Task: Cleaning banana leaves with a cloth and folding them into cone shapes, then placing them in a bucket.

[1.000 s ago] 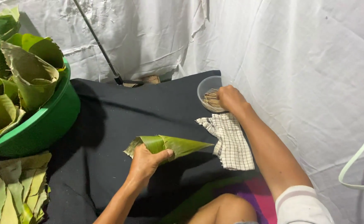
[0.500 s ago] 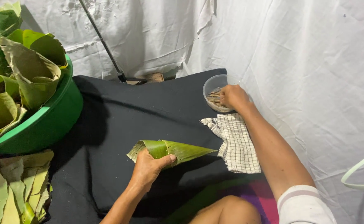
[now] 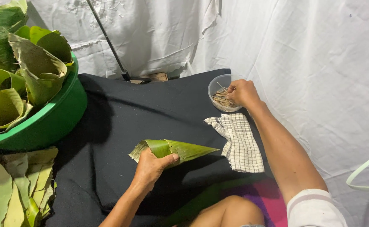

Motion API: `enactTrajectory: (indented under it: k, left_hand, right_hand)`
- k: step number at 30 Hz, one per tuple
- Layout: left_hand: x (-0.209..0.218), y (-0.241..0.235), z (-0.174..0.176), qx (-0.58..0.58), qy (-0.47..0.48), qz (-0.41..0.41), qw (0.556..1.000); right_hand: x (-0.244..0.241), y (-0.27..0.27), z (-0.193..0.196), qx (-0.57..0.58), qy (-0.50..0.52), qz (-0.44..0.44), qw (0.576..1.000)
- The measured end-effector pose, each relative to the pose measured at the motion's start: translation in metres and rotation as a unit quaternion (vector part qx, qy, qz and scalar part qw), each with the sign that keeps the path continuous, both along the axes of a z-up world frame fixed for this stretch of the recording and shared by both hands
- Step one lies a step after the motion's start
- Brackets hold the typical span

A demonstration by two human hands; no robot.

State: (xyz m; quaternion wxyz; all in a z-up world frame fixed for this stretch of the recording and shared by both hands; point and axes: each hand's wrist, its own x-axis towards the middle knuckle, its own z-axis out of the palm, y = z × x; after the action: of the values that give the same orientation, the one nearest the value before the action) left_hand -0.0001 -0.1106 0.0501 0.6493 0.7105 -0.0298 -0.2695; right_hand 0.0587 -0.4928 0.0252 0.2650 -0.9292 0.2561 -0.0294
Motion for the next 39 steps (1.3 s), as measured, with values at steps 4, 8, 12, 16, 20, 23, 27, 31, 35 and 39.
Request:
enactTrajectory:
  k: [4, 8, 12, 16, 20, 23, 27, 31, 35, 39]
  left_hand:
    - [-0.002, 0.002, 0.001, -0.010, 0.008, 0.012, 1.000]
    - [-0.002, 0.002, 0.003, 0.000, 0.014, 0.012, 1.000]
    - [-0.002, 0.003, -0.001, 0.010, -0.002, -0.002, 1.000]
    - [-0.004, 0.004, 0.001, -0.006, 0.010, 0.014, 1.000]
    - [-0.004, 0.008, 0.000, 0.003, -0.004, 0.012, 1.000]
    - [-0.004, 0.010, -0.001, 0.012, -0.009, 0.003, 1.000]
    - [-0.005, 0.012, 0.002, -0.016, -0.003, 0.004, 1.000]
    - [-0.005, 0.014, -0.001, -0.022, -0.009, 0.000, 1.000]
    - [-0.001, 0.015, -0.022, -0.040, -0.013, 0.040, 0.998]
    - [-0.001, 0.015, -0.033, -0.075, 0.006, 0.072, 0.995]
  right_hand:
    - [0.000, -0.010, -0.014, 0.004, -0.034, 0.028, 0.999]
    - [-0.001, -0.012, -0.013, 0.020, -0.044, -0.001, 0.999]
    - [-0.005, -0.008, -0.004, 0.032, -0.040, -0.026, 0.998]
    - [-0.011, -0.006, -0.005, 0.058, -0.058, -0.039, 0.996]
    - [-0.012, -0.008, -0.010, 0.069, -0.097, -0.027, 0.993]
    - [-0.013, -0.002, -0.005, 0.089, -0.091, -0.040, 0.991]
    - [-0.014, 0.000, -0.009, 0.116, -0.108, -0.057, 0.986]
    - [-0.014, 0.008, -0.001, 0.121, -0.087, -0.078, 0.986]
    - [0.000, -0.007, -0.030, 0.072, -0.102, -0.110, 0.986]
    - [0.000, -0.007, -0.036, 0.054, -0.136, -0.127, 0.981]
